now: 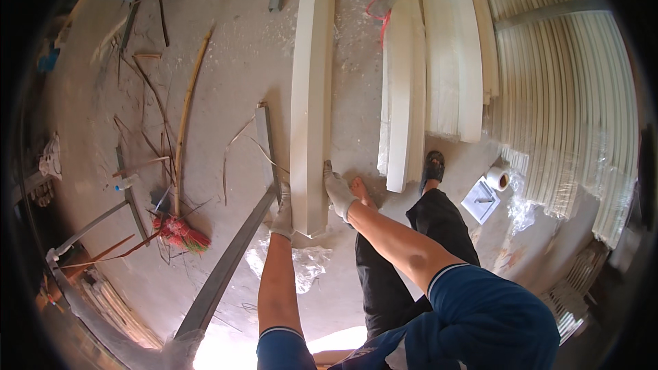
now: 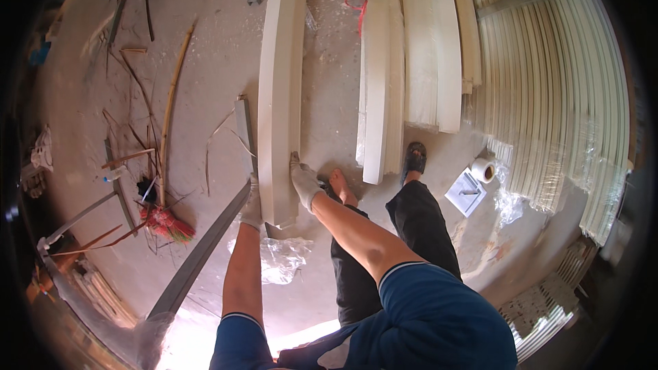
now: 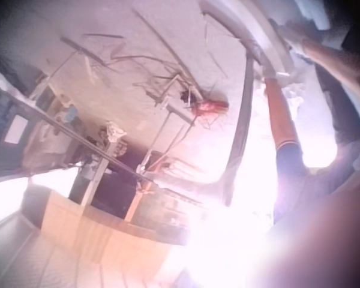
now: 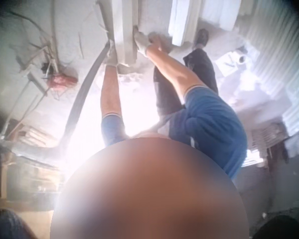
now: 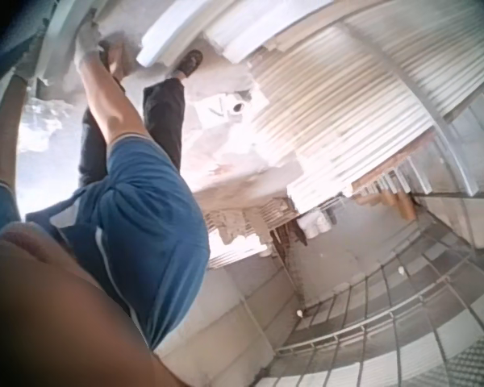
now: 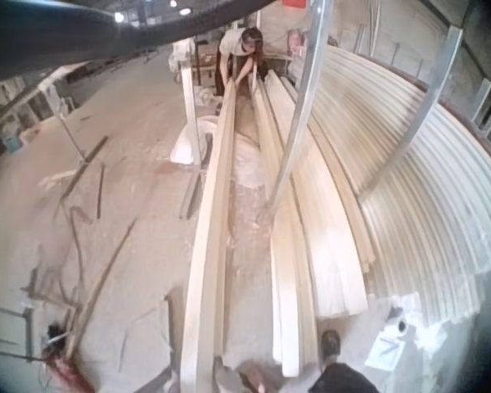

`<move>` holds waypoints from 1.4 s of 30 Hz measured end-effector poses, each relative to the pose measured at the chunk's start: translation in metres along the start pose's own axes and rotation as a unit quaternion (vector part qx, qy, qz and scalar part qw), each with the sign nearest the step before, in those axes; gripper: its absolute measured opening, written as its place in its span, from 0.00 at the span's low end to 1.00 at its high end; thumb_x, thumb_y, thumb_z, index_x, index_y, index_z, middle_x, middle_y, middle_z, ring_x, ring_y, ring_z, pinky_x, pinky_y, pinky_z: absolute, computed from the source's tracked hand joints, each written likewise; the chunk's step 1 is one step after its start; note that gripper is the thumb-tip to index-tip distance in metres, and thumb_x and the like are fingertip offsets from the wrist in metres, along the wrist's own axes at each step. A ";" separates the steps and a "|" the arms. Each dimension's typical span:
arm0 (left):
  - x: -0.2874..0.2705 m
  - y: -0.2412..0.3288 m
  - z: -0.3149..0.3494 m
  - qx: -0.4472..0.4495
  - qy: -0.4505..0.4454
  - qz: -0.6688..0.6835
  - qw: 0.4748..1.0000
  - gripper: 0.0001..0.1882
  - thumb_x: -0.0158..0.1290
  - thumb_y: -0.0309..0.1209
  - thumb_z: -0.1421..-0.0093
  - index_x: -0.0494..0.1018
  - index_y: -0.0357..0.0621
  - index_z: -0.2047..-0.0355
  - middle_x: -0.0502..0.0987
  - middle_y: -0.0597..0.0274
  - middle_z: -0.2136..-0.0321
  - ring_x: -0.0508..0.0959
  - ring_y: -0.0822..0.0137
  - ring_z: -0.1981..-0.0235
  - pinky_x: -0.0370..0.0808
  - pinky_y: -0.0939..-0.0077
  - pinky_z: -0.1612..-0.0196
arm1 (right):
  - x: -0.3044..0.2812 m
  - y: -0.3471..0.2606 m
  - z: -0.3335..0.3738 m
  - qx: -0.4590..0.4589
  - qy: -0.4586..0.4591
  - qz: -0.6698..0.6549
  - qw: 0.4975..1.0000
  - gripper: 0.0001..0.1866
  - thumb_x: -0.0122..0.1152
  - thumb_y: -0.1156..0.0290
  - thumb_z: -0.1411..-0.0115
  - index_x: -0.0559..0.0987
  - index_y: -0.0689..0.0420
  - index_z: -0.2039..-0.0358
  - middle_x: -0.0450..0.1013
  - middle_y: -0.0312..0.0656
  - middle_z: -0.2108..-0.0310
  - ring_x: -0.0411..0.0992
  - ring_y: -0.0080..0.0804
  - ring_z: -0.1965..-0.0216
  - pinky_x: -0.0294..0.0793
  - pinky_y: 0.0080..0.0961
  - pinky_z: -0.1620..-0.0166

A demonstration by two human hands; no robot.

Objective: The person repeatedly picks up long, white plastic profiles from a pile and stacks them onto a metal rack. The person handles the profiles one at a time, aligning them with the existing stack.

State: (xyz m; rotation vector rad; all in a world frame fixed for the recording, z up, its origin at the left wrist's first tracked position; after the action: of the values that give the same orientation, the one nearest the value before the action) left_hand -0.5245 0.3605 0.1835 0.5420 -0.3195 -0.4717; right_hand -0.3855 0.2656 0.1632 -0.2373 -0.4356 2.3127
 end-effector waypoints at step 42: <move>0.168 0.225 0.371 0.234 -0.191 0.033 0.953 0.36 0.53 0.53 0.37 0.64 0.41 0.38 0.74 0.61 0.46 0.74 0.67 0.46 0.72 0.71 0.44 | -0.119 -0.205 0.433 -0.299 -0.316 -0.196 0.879 0.38 0.66 0.46 0.42 0.65 0.60 0.42 0.72 0.41 0.51 0.73 0.29 0.51 0.78 0.33 0.53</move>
State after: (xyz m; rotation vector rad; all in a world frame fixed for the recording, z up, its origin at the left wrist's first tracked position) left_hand -0.4570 0.2903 0.6387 0.8992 -0.8310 -0.4358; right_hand -0.2976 0.2114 0.6461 0.3114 -1.3926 1.7465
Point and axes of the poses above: each hand's wrist, its own z-axis away from the middle knuckle, its own x-axis out of the palm, y = z × x, the point moved 5 cm from there along -z, towards the middle knuckle
